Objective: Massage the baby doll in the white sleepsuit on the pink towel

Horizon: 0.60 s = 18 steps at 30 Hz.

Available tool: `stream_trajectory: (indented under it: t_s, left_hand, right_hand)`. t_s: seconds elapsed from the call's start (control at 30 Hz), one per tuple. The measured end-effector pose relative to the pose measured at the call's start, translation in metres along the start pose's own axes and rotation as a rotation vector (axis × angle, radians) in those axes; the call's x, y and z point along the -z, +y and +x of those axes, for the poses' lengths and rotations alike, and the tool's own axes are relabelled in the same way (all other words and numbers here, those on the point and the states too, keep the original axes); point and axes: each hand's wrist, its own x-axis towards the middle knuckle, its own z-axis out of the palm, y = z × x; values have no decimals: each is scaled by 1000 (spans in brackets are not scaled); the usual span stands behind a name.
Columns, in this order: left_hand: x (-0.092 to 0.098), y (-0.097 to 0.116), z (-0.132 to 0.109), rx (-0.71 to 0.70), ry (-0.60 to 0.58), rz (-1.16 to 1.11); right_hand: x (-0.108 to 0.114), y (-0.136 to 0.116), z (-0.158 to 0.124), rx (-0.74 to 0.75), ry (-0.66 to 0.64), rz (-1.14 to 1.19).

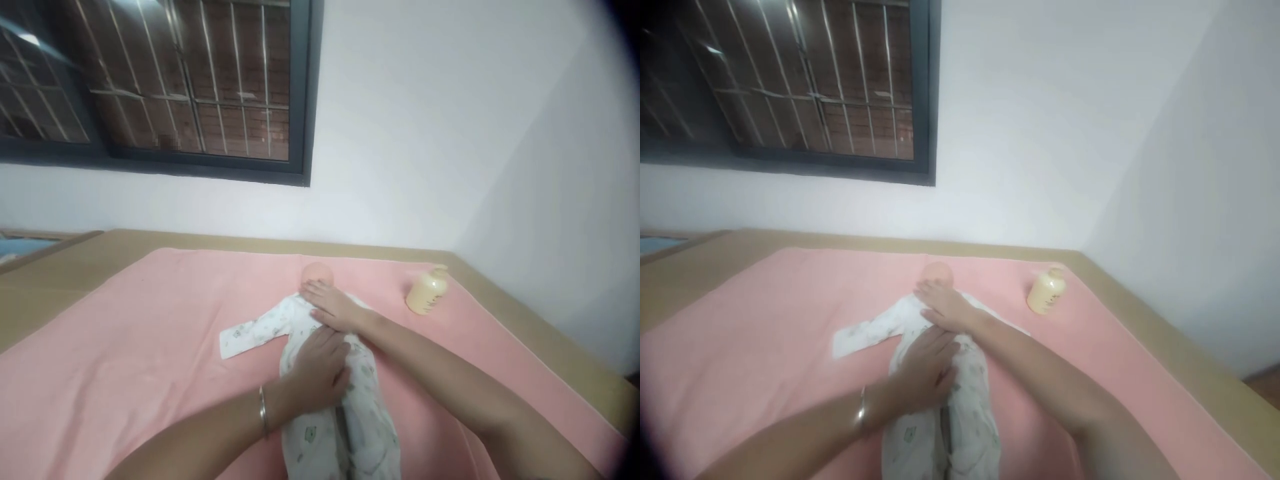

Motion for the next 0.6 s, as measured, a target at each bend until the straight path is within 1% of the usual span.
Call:
stream_trajectory:
  t_s: [0.07, 0.17, 0.3, 0.37, 0.43, 0.53, 0.6]
  left_hand:
    - [1, 0, 1, 0, -8, -2]
    - [3, 2, 3, 1, -3, -7]
    - [5, 3, 4, -6, 6, -11]
    - [5, 3, 4, -9, 5, -12]
    - [6, 3, 4, -4, -5, -12]
    - [5, 3, 3, -1, -18, -11]
    - [4, 2, 3, -12, -8, -11]
  right_hand:
    - [-1, -1, 0, 2, -7, 1]
    - [0, -4, 0, -13, 24, -2]
    - [3, -3, 6, -57, -37, 47]
    - [5, -2, 9, -78, -29, 65]
    - [5, -1, 10, -68, -26, 53]
    - [6, -1, 7, -45, -62, 18]
    - [7, -1, 3, -56, -35, 5]
